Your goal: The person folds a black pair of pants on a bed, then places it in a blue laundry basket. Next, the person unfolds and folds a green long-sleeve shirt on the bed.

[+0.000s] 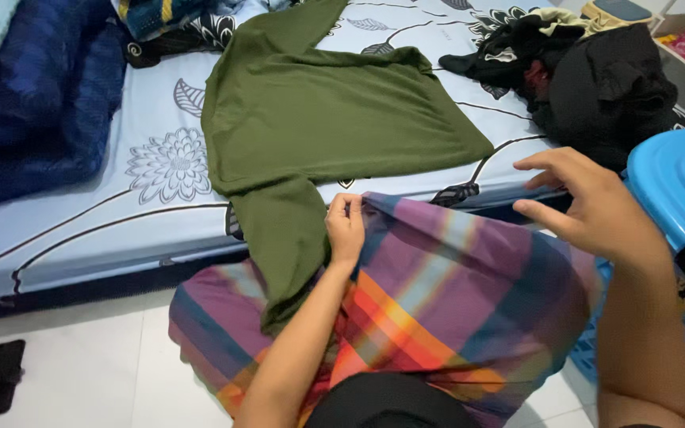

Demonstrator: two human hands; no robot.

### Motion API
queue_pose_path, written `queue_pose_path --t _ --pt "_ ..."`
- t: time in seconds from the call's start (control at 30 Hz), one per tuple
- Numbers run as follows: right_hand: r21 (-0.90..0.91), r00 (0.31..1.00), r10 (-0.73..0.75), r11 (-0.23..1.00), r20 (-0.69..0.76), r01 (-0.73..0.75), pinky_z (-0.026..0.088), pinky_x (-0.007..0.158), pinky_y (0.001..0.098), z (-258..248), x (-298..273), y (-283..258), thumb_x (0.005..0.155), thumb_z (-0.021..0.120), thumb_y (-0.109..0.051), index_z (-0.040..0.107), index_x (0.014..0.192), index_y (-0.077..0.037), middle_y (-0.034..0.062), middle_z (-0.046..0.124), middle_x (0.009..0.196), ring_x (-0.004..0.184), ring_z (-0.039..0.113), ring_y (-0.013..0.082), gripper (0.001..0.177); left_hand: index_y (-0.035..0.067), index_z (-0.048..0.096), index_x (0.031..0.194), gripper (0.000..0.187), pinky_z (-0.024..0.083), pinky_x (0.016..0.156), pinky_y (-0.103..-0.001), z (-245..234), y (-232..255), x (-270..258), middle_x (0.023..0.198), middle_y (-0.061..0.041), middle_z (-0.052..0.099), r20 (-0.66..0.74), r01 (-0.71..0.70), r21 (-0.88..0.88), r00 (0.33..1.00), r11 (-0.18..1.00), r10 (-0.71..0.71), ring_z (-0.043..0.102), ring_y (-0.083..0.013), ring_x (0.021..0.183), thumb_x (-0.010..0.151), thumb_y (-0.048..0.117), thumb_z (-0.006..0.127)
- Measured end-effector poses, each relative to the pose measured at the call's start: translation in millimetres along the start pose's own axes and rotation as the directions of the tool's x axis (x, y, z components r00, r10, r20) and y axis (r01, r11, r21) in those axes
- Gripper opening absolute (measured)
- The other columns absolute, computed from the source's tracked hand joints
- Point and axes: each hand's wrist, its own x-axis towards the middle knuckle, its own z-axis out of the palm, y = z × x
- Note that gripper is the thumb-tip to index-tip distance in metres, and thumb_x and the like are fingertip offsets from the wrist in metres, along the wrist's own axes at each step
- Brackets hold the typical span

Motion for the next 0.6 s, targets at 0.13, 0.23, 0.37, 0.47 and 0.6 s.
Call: queue_pose_path --t 0.13,0.23,0.37,0.47,0.6 --pt "-0.036 0.994 0.014 0.999 0.107 -0.010 0.058 0.075 0.0369 7.9 21.3 9.2 0.077 0.081 -0.022 0.066 0.124 -0.009 0.0112 0.069 0.116 0.096 0.074 0.0208 0.052 0.004 0.051 0.095 0.012 0.053 0.101 -0.039 6.1 55.0 13.4 0.106 -0.011 0.066 -0.135 -0.181 -0.263 0.979 0.948 0.150 0.068 -0.0265 0.111 0.106 0.008 0.050" --pt "0.002 0.974 -0.011 1.000 0.228 0.011 0.058 0.075 0.0368 24.9 41.8 21.4 0.077 0.080 -0.025 0.065 0.125 -0.009 0.0100 0.071 0.116 0.094 0.075 0.0199 0.053 0.003 0.054 0.096 0.011 0.040 0.121 -0.053 6.4 63.4 24.5 0.098 -0.012 0.059 -0.185 -0.399 -0.113 0.908 0.910 0.376 0.063 -0.0350 0.125 0.107 0.003 0.052" --pt "0.022 0.924 0.078 0.995 0.376 -0.093 0.058 0.073 0.0378 53.5 65.6 50.5 0.074 0.081 -0.029 0.067 0.120 -0.009 0.0078 0.072 0.115 0.093 0.075 0.0198 0.053 0.005 0.059 0.095 0.005 0.035 0.122 -0.061 13.4 45.0 40.4 0.100 -0.011 0.060 0.035 -0.443 -0.026 0.896 0.896 0.444 0.061 -0.0341 0.120 0.100 0.005 0.058" --pt "0.080 0.916 -0.010 0.997 0.400 -0.024 0.058 0.079 0.0356 84.9 96.7 100.0 0.080 0.079 -0.032 0.066 0.122 -0.007 0.0103 0.075 0.106 0.090 0.076 0.0202 0.050 0.006 0.063 0.094 0.007 0.036 0.118 -0.061 14.2 18.2 47.9 0.099 -0.011 0.062 0.303 -0.481 0.176 0.857 0.859 0.417 0.061 -0.0356 0.112 0.094 0.012 0.068" --pt "-0.018 0.954 0.069 0.998 0.292 -0.066 0.057 0.082 0.0376 132.3 138.0 196.5 0.082 0.080 -0.033 0.068 0.118 -0.005 0.0132 0.075 0.101 0.090 0.073 0.0239 0.047 0.011 0.066 0.090 0.012 0.041 0.104 -0.056 21.2 -3.5 49.3 0.096 -0.009 0.063 0.456 -0.559 0.356 0.803 0.749 0.383 0.061 -0.0340 0.102 0.086 0.020 0.073"
